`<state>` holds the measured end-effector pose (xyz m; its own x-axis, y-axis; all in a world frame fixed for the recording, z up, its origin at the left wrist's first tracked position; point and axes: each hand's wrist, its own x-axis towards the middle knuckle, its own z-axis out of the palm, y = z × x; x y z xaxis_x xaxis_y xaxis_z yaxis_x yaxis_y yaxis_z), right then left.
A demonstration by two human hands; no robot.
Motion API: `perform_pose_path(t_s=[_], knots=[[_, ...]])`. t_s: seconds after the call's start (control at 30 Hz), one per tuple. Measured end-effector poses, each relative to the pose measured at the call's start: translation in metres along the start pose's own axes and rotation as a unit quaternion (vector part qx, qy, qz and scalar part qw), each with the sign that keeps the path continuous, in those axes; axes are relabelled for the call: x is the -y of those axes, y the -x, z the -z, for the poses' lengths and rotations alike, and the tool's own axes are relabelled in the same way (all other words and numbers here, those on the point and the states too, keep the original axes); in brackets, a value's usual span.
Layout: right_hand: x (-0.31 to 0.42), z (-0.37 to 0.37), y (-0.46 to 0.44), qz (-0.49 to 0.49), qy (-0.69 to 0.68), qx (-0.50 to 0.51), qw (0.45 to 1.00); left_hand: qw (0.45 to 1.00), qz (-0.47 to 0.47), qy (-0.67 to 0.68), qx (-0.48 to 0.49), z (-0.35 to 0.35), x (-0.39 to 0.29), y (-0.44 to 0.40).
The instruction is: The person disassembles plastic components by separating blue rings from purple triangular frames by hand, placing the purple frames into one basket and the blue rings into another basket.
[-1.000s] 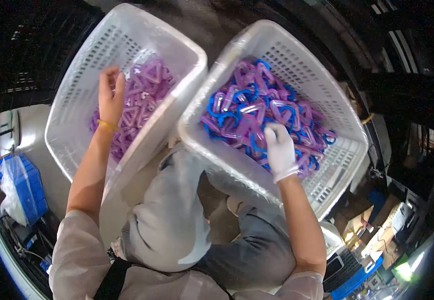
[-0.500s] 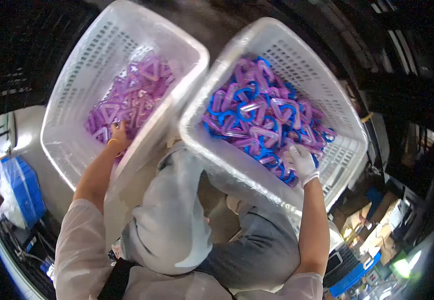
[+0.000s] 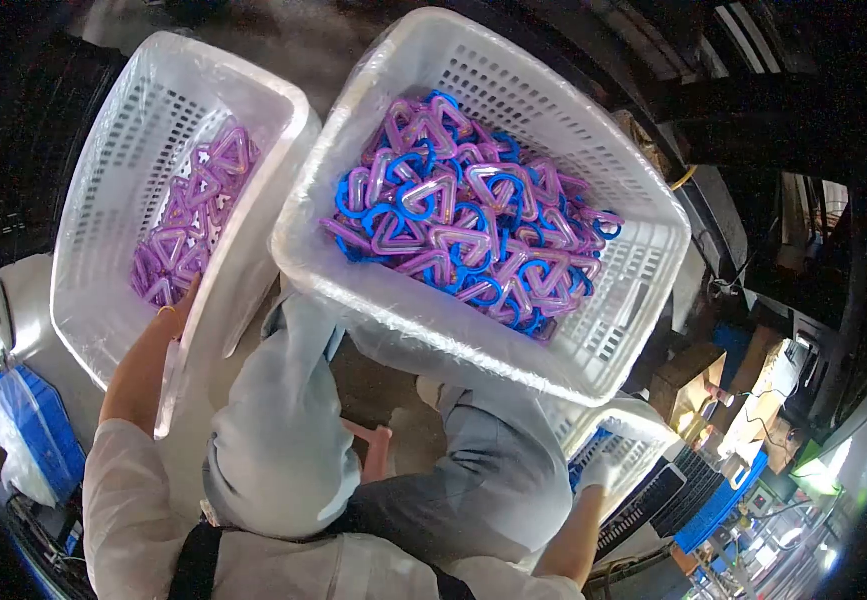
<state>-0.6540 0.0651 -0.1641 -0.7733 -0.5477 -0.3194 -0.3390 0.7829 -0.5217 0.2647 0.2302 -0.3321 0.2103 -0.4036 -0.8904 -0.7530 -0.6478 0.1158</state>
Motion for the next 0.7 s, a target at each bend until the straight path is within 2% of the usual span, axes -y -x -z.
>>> perform_pose_path(t_s=[0.07,0.13,0.27,0.33,0.37,0.4,0.5,0.6,0.7], knots=[[-0.047,-0.021,0.045,-0.138,0.006,0.019,0.99,0.999,0.016,-0.032,0.003,-0.008,0.006,-0.008],[-0.078,-0.038,0.073,-0.198,-0.024,0.037,0.979,0.998,0.033,-0.052,-0.001,-0.019,0.011,-0.013],[-0.106,-0.067,0.103,-0.256,-0.07,0.064,0.962,0.998,0.012,-0.009,-0.054,-0.02,0.035,-0.005],[-0.11,-0.077,0.111,-0.267,-0.085,0.069,0.957,0.986,-0.016,0.048,-0.162,-0.012,0.055,0.006],[-0.111,-0.081,0.113,-0.27,-0.093,0.071,0.956,0.97,-0.018,0.062,-0.234,-0.006,0.063,0.009],[-0.113,-0.085,0.116,-0.273,-0.1,0.072,0.954,0.936,0.039,0.031,-0.35,0.001,0.057,0.012],[-0.113,-0.089,0.12,-0.275,-0.114,0.069,0.952,0.84,0.015,0.059,-0.539,0.062,0.048,0.03],[-0.106,-0.088,0.12,-0.267,-0.127,0.06,0.953,0.777,-0.019,0.134,-0.615,0.142,-0.028,0.077],[-0.091,-0.08,0.119,-0.239,-0.14,0.043,0.96,0.694,-0.18,0.246,-0.652,0.196,-0.127,0.113]])
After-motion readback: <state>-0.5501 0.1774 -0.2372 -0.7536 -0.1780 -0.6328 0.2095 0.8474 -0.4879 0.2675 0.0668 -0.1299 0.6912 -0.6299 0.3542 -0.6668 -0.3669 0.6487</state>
